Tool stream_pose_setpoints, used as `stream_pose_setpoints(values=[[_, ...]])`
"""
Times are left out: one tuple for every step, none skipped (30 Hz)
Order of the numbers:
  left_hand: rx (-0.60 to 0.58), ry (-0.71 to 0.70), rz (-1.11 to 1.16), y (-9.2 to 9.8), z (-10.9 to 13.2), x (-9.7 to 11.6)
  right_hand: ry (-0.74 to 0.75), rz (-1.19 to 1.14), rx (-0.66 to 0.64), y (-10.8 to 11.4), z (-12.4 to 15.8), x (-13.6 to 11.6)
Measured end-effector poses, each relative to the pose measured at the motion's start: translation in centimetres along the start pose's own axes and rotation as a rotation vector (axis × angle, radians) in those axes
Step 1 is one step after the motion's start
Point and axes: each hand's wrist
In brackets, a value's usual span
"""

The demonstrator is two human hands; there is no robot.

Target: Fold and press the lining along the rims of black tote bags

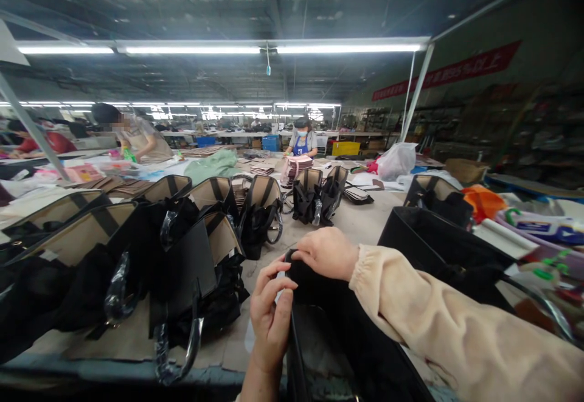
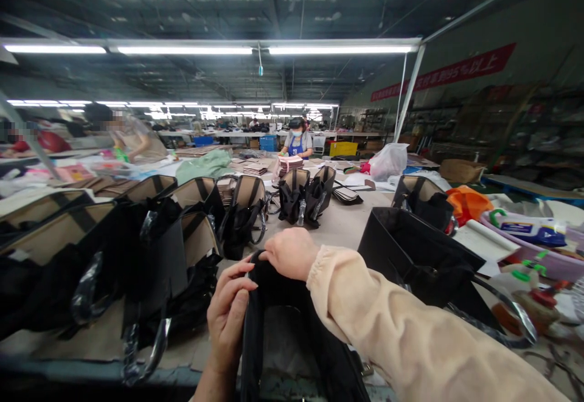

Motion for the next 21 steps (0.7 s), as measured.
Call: stream_pose_setpoints(values=[[0.012,0.007,0.000,0.0,0.0,0.0,-0.017,-0.051,-0.035,0.2,0.1,0.4],[0.018,0.008,-0.002,0.0,-0.1,0.1,-0.034,-0.123,-0.075,0.5,0.3,1.0],[0.017,0.000,-0.004,0.0,-0.1,0.1,-0.058,-0.214,-0.108,0.9,0.5,1.8],[0.005,-0.013,-0.007,0.1,-0.1,0.0,-0.099,-0.320,-0.124,1.2,0.7,2.7],[-0.008,-0.024,-0.010,0.1,-0.1,0.0,-0.157,-0.430,-0.119,1.6,0.9,3.7],[-0.018,-0.030,-0.009,0.2,-0.1,0.0,-0.229,-0.531,-0.099,1.9,1.2,4.6],[-0.025,-0.033,-0.007,0.2,0.0,-0.1,-0.300,-0.611,-0.074,2.2,1.5,5.5],[-0.027,-0.032,-0.004,0.2,0.0,-0.1,-0.352,-0.660,-0.054,2.4,1.8,6.3],[-0.025,-0.029,-0.002,0.2,0.0,-0.1,-0.376,-0.672,-0.044,2.6,2.2,6.8],[-0.022,-0.030,-0.002,0.2,0.0,-0.1,-0.367,-0.645,-0.048,2.7,2.6,7.1],[-0.019,-0.034,-0.003,0.2,-0.1,-0.1,-0.331,-0.588,-0.060,2.7,2.9,7.2],[-0.018,-0.039,-0.006,0.2,-0.1,-0.1,-0.278,-0.520,-0.074,2.7,3.2,7.0],[-0.019,-0.043,-0.008,0.2,-0.1,-0.2,-0.220,-0.453,-0.084,2.5,3.5,6.7],[-0.022,-0.045,-0.008,0.2,-0.1,-0.2,-0.170,-0.389,-0.087,2.4,3.7,6.2],[-0.024,-0.046,-0.009,0.2,-0.1,-0.2,-0.133,-0.330,-0.083,2.2,3.8,5.6],[-0.028,-0.046,-0.012,0.2,-0.1,-0.2,-0.114,-0.271,-0.078,1.9,3.8,5.1],[-0.030,-0.044,-0.016,0.2,0.0,-0.2,-0.113,-0.211,-0.072,1.7,3.8,4.5],[-0.033,-0.042,-0.019,0.1,0.0,-0.1,-0.123,-0.145,-0.067,1.5,3.7,4.0],[-0.033,-0.039,-0.021,0.1,0.0,-0.1,-0.137,-0.079,-0.061,1.3,3.6,3.6],[-0.029,-0.034,-0.020,0.0,0.1,0.0,-0.146,-0.018,-0.052,1.1,3.4,3.2],[-0.019,-0.026,-0.015,0.0,0.1,0.0,-0.150,0.033,-0.039,0.9,3.3,2.9]])
Point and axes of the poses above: each hand's wrist, its own z-axis away from the middle knuckle, its own y-axis out of the back of the hand, x = y × z, and after that the axes turned 10 degrees about -y, right-handed
